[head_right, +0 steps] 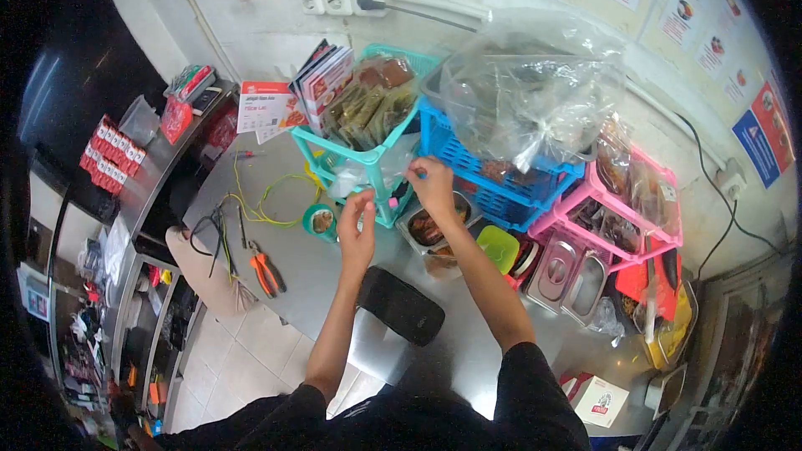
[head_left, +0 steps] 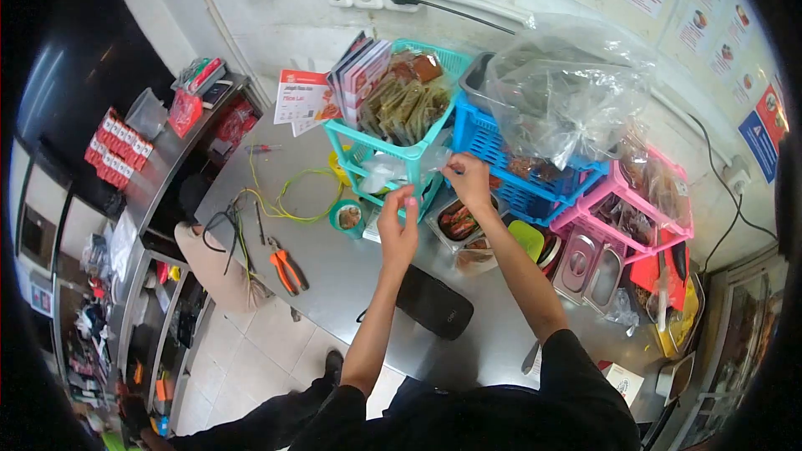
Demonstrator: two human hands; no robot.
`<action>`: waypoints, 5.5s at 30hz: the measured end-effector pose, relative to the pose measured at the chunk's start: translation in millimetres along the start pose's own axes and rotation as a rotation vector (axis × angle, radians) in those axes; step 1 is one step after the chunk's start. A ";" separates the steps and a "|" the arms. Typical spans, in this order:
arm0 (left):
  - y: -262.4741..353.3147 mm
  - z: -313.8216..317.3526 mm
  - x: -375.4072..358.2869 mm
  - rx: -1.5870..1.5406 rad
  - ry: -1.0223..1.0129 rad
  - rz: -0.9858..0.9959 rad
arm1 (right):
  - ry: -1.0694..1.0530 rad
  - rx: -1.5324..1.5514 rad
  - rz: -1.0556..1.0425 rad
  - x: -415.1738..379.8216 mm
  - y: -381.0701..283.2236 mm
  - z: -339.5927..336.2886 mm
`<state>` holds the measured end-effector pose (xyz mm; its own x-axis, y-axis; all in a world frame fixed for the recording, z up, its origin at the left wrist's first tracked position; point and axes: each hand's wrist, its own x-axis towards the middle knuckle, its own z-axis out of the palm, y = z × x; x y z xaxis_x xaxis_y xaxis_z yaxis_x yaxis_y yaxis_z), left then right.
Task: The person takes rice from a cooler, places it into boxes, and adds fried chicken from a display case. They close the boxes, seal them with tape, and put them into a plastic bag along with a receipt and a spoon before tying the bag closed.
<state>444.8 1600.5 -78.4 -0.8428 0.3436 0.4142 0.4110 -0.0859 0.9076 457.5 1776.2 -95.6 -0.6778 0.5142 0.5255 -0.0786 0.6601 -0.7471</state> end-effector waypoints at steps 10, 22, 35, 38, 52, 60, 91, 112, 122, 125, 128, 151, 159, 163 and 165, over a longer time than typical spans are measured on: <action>88.3 27.2 27.6 0.156 -0.041 0.390 | -0.142 0.504 0.211 -30.2 -97.1 -104.5; 107.3 20.8 1.8 -0.351 -0.372 -0.162 | -0.193 0.519 0.165 -58.7 -123.7 -116.5; 96.6 151.2 -255.8 -0.365 -0.778 -0.869 | 0.655 -0.852 0.714 -387.7 -85.0 -423.3; 33.2 215.4 -406.4 -0.209 -0.952 -0.778 | 0.413 -0.818 1.202 -512.9 -53.4 -490.6; 32.4 181.2 -608.6 -0.205 -0.634 -0.588 | 0.038 0.938 1.249 -650.2 -18.7 -476.5; 153.8 -129.9 -682.4 -0.040 -0.088 -0.725 | -0.717 1.077 1.214 -667.4 -147.4 -278.7; 319.9 -959.6 -1141.3 -0.197 1.966 -0.635 | -2.518 0.579 0.485 -1122.1 -948.0 456.5; 70.5 -1493.6 -775.1 -0.089 0.754 -0.828 | -1.324 0.715 1.073 -938.6 -985.6 874.7; -85.8 -1648.3 -446.5 -0.243 0.646 -0.695 | -1.139 0.716 0.889 -680.5 -1002.1 1127.2; -138.1 -1693.2 -373.1 -0.351 0.581 -0.644 | -1.240 0.682 0.851 -618.8 -987.3 1203.9; -200.3 -1742.4 -350.9 -0.179 0.549 -0.625 | -1.229 0.599 0.847 -578.3 -982.0 1260.1; 105.1 -1651.5 46.5 0.518 0.342 0.683 | -1.262 -0.740 -0.525 -168.9 -718.5 1419.2; 149.5 -1633.2 78.5 0.637 0.229 0.598 | -1.203 -0.570 -0.660 -156.1 -702.5 1409.1; 153.2 -1634.7 62.2 0.572 0.282 0.632 | -0.993 0.225 -0.227 -110.6 -795.8 1378.6; 140.6 -1649.2 53.8 0.528 0.334 0.725 | -0.907 0.348 -0.151 -88.1 -858.8 1347.4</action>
<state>-115.8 64.7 184.9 -0.3439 0.0811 0.9355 0.9066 0.2880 0.3084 -400.3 426.1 -48.7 -0.9356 -0.2739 0.2227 -0.3233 0.4111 -0.8524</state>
